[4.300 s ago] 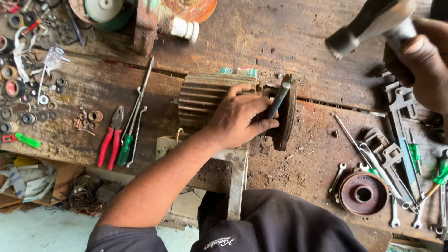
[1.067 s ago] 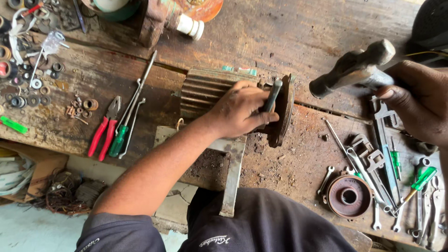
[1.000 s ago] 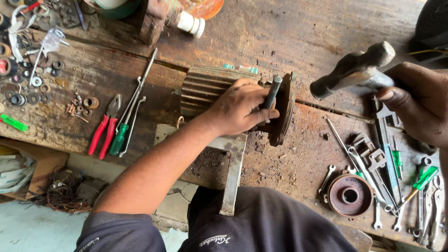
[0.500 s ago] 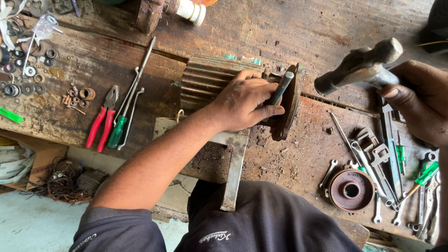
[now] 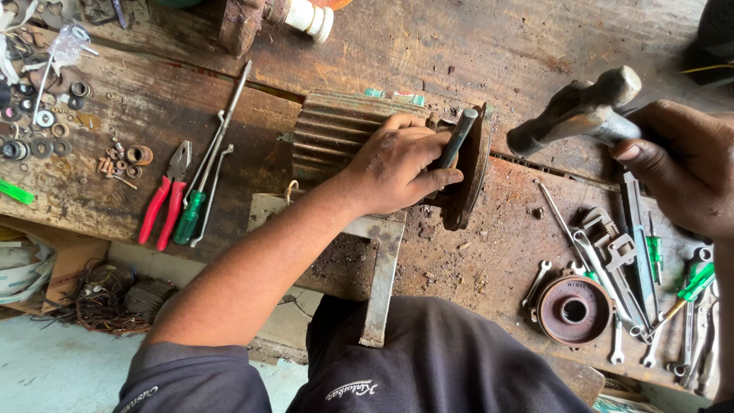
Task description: The person holds a metal punch rod against the shaft end of an electric motor clamped in a fixture and repeatedly strikes it with a ball-peen hammer to drive the shaft out of the housing. They reposition the punch several times, then lift and turn the motor on the bench to work on its other side.
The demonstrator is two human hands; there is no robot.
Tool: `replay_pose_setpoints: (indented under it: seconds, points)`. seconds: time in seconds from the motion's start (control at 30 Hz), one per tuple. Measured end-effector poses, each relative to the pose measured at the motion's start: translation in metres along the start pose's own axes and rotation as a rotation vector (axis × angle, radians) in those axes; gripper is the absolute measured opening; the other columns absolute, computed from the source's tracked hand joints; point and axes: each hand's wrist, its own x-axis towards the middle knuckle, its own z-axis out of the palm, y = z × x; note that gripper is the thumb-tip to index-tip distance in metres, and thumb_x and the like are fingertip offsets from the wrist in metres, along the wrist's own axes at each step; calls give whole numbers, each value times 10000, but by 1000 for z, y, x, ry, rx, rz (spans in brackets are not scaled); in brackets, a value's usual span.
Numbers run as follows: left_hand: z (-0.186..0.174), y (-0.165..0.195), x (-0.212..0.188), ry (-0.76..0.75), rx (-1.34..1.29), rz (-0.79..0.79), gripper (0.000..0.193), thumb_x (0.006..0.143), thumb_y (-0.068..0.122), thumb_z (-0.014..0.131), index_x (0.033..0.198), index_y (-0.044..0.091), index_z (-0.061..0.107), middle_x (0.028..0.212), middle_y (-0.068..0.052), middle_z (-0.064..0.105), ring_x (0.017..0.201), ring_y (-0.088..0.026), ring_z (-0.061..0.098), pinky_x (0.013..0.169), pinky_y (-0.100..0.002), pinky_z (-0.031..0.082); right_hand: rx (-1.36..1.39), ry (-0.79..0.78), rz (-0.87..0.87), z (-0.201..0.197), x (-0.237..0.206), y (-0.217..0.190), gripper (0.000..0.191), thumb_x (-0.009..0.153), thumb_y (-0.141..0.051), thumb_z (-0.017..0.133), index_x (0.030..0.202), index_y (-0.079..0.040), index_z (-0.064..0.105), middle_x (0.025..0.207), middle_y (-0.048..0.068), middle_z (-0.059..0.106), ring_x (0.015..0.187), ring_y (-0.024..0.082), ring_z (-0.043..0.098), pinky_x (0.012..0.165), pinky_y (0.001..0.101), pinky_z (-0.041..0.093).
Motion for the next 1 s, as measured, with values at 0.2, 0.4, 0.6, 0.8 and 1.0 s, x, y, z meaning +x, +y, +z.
replay_pose_setpoints:
  seconds: [0.2, 0.4, 0.6, 0.8, 1.0]
  points:
    - [0, 1, -1, -1, 6, -14, 406, 1033, 491, 615, 1304, 189, 605, 885, 17, 701, 938, -180, 711, 1080, -487, 394, 47, 17, -12, 6, 1, 7, 445, 1040, -359, 605, 1198, 55, 655, 748, 58, 632, 605, 97, 547, 554, 270, 444]
    - [3, -1, -2, 7, 41, 14, 383, 1035, 495, 612, 1284, 204, 607, 941, 24, 719, 965, -180, 710, 1084, -502, 381, 85, 19, -71, 8, 0, 4, 451, 1043, -349, 613, 1229, 60, 645, 786, 51, 633, 663, 102, 563, 597, 266, 465]
    - [8, -4, 1, -44, 90, 65, 386, 1032, 507, 590, 1264, 199, 576, 893, 25, 680, 977, -187, 704, 1070, -560, 367, -88, 45, -81, 5, 3, -12, 408, 1030, -308, 647, 1177, 71, 684, 773, 103, 677, 618, 152, 652, 610, 311, 509]
    - [6, -6, 1, -24, 72, 109, 335, 1041, 530, 584, 1179, 226, 559, 899, 63, 665, 946, -150, 702, 1073, -538, 362, -142, 9, -42, 0, 5, -21, 355, 1005, -296, 667, 1075, 51, 699, 726, 103, 689, 648, 184, 660, 589, 317, 518]
    - [3, -5, 0, -33, 42, 73, 362, 1031, 518, 592, 1237, 222, 566, 806, 69, 625, 874, -141, 683, 1048, -507, 374, -156, 13, -36, 3, 7, -25, 344, 1011, -279, 664, 1086, 55, 698, 730, 113, 687, 629, 193, 683, 597, 330, 521]
